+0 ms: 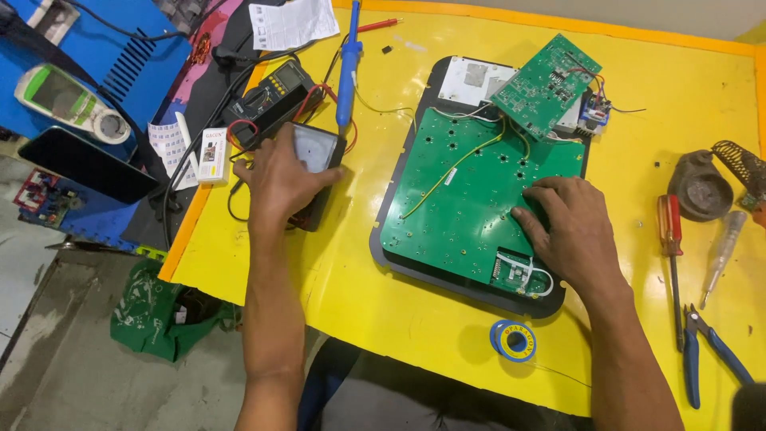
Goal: Soldering components and wires onto a green circuit board while using a multimeter for testing and pliers for wire management.
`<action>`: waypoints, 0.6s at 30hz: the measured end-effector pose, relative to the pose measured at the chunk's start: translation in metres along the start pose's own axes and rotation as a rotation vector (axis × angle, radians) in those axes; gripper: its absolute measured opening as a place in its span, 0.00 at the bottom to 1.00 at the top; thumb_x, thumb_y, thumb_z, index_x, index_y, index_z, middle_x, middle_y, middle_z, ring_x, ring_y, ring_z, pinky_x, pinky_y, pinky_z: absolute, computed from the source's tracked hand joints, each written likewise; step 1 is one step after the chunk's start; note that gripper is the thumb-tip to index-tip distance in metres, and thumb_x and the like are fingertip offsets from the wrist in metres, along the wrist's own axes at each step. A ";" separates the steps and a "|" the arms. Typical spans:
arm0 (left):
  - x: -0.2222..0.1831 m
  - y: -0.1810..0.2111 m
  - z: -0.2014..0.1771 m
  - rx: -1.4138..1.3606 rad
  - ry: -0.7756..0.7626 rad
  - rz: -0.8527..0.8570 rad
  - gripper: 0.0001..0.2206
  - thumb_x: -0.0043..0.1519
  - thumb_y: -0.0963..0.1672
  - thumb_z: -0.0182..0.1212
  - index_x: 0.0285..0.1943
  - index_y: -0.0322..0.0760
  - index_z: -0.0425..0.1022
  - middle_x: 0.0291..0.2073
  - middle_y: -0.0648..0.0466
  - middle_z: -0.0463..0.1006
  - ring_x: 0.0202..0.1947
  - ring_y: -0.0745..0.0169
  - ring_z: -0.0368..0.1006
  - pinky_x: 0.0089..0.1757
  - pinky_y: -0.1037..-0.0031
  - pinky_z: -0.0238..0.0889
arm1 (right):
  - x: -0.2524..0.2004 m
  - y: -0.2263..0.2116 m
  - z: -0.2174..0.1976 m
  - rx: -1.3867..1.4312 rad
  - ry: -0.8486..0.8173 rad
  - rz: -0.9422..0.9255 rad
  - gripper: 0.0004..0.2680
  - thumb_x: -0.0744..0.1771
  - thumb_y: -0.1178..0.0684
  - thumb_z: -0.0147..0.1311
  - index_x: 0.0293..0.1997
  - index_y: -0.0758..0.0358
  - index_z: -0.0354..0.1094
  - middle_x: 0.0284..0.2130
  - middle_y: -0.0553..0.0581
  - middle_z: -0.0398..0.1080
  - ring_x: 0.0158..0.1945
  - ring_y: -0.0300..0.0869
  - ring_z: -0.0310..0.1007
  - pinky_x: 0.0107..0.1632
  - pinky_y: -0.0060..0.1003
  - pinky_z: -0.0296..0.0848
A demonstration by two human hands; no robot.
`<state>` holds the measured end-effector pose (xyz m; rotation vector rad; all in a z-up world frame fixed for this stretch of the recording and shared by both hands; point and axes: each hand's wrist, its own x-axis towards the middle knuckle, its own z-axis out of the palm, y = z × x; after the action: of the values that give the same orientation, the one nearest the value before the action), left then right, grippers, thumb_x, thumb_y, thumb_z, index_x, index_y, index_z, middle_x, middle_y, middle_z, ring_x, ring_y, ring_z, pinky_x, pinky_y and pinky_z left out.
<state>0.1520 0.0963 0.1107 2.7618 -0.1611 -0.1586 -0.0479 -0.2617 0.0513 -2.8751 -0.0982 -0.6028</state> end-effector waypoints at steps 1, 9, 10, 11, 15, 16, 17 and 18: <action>-0.010 0.008 -0.012 0.008 0.001 0.009 0.50 0.49 0.61 0.72 0.77 0.40 0.53 0.65 0.36 0.66 0.68 0.33 0.57 0.61 0.35 0.36 | 0.000 0.001 0.000 0.002 0.008 0.009 0.13 0.69 0.45 0.57 0.52 0.65 0.74 0.50 0.63 0.72 0.52 0.56 0.68 0.53 0.52 0.67; -0.037 0.048 -0.083 -1.308 0.272 0.598 0.48 0.51 0.65 0.72 0.72 0.40 0.56 0.58 0.47 0.74 0.63 0.45 0.80 0.63 0.55 0.82 | -0.003 0.006 0.006 -0.002 0.081 -0.053 0.10 0.69 0.47 0.59 0.48 0.63 0.75 0.46 0.59 0.75 0.50 0.53 0.71 0.66 0.54 0.65; -0.028 0.046 -0.090 -1.308 0.274 0.599 0.48 0.51 0.65 0.72 0.72 0.40 0.56 0.58 0.47 0.74 0.63 0.45 0.80 0.63 0.55 0.82 | -0.003 0.007 0.007 -0.003 0.082 -0.054 0.10 0.69 0.47 0.59 0.48 0.63 0.75 0.46 0.59 0.75 0.50 0.53 0.71 0.66 0.54 0.65; -0.019 0.044 -0.096 -1.430 0.319 0.665 0.45 0.53 0.63 0.74 0.74 0.45 0.60 0.56 0.46 0.76 0.59 0.36 0.84 0.59 0.46 0.86 | -0.003 0.008 0.008 0.005 0.101 -0.061 0.10 0.69 0.47 0.59 0.48 0.63 0.75 0.46 0.59 0.75 0.50 0.53 0.72 0.66 0.55 0.65; 0.002 0.026 -0.113 -1.479 0.400 0.722 0.39 0.57 0.59 0.76 0.74 0.49 0.63 0.52 0.46 0.78 0.53 0.29 0.87 0.55 0.38 0.89 | -0.004 0.011 0.015 0.123 0.168 0.008 0.08 0.70 0.48 0.61 0.50 0.57 0.77 0.45 0.57 0.77 0.56 0.48 0.75 0.72 0.45 0.62; 0.005 0.021 -0.117 -1.441 0.414 0.718 0.38 0.58 0.59 0.76 0.73 0.49 0.63 0.52 0.46 0.78 0.53 0.30 0.86 0.54 0.39 0.88 | 0.001 0.002 0.009 0.121 0.168 0.005 0.08 0.70 0.48 0.61 0.50 0.57 0.77 0.45 0.57 0.77 0.56 0.48 0.75 0.72 0.45 0.62; 0.009 0.017 -0.120 -1.407 0.428 0.715 0.37 0.58 0.58 0.75 0.72 0.48 0.63 0.52 0.46 0.77 0.52 0.31 0.85 0.53 0.40 0.87 | 0.005 -0.006 0.002 0.260 0.219 -0.034 0.10 0.69 0.49 0.62 0.55 0.59 0.75 0.49 0.57 0.76 0.58 0.50 0.73 0.70 0.47 0.63; 0.013 0.012 -0.123 -1.374 0.441 0.712 0.35 0.59 0.57 0.75 0.71 0.48 0.63 0.51 0.47 0.77 0.52 0.32 0.84 0.53 0.41 0.85 | 0.009 -0.013 -0.005 0.399 0.271 -0.073 0.14 0.68 0.51 0.63 0.59 0.60 0.73 0.52 0.58 0.75 0.60 0.51 0.72 0.68 0.48 0.65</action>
<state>0.1796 0.1266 0.2277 1.2169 -0.6122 0.3877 -0.0435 -0.2499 0.0619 -2.3930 -0.2518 -0.8692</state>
